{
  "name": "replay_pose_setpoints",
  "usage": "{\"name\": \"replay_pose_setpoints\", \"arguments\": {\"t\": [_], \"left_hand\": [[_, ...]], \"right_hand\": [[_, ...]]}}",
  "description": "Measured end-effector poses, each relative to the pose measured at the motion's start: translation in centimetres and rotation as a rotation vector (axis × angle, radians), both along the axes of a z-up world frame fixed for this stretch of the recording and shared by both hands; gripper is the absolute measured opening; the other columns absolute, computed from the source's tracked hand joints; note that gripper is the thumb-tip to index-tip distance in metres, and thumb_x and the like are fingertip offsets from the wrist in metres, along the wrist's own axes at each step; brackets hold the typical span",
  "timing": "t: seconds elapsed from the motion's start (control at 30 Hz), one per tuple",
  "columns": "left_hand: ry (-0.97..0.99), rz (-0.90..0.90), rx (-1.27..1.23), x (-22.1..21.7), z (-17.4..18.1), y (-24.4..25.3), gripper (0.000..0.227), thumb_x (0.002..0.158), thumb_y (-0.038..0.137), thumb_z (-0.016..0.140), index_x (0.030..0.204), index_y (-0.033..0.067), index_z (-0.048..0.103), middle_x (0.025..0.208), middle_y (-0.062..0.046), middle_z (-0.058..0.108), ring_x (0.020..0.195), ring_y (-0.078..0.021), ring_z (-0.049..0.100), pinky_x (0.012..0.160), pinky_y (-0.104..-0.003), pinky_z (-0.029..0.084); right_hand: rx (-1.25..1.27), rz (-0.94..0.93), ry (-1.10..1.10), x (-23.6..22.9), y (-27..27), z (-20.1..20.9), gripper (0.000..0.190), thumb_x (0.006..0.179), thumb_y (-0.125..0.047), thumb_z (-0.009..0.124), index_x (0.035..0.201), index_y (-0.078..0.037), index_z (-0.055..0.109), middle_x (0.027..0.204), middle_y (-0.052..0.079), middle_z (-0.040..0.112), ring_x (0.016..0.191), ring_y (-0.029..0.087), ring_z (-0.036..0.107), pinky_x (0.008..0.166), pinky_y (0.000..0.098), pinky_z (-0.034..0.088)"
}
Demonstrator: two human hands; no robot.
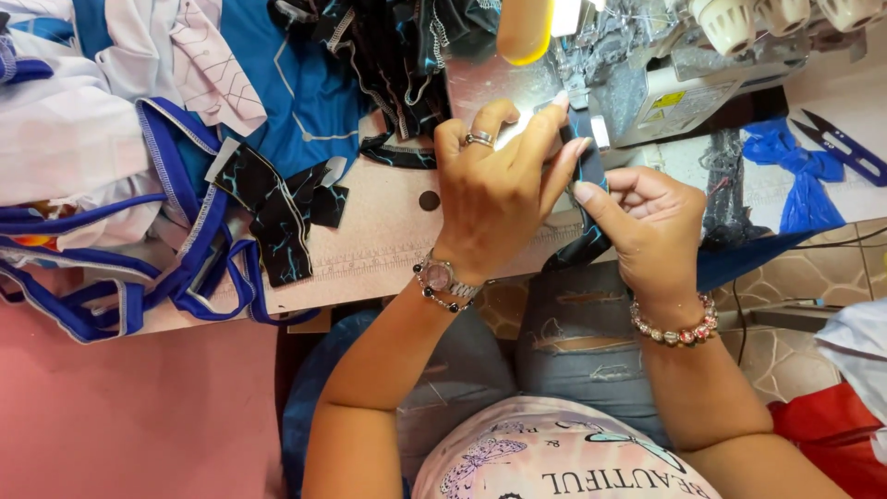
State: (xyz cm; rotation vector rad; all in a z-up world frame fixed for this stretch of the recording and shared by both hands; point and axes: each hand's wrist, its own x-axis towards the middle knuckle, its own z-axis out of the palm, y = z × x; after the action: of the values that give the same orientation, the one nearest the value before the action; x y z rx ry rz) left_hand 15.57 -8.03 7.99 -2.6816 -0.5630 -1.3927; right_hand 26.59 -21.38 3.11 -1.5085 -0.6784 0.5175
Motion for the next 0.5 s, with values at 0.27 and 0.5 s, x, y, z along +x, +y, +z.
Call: {"name": "replay_pose_setpoints", "arguments": {"t": [0.27,0.5], "left_hand": [[-0.373,-0.257,-0.367,-1.3,-3.9,-3.9,0.021,0.096,0.012,0.071,0.117,0.014,0.072,0.11,0.0,0.073,0.101,-0.027,0.072,0.088,-0.038,0.055],[-0.513,-0.342,-1.716,-2.4,-8.8,-10.3,0.045,0.086,0.016,0.084,0.12,-0.0021,0.06,0.094,-0.014,0.075,0.083,-0.0139,0.072,0.076,-0.027,0.06]], "right_hand": [[0.024,0.04,-0.013,1.5,0.4,-1.2,0.017,0.098,-0.008,0.082,0.103,0.005,0.072,0.067,0.008,0.061,0.05,0.006,0.06,0.045,0.0166,0.048],[0.023,0.09,0.047,1.0,0.8,0.4,0.016,0.097,-0.006,0.083,0.099,0.004,0.071,0.065,0.006,0.059,0.051,0.005,0.06,0.046,0.0177,0.05]]}}
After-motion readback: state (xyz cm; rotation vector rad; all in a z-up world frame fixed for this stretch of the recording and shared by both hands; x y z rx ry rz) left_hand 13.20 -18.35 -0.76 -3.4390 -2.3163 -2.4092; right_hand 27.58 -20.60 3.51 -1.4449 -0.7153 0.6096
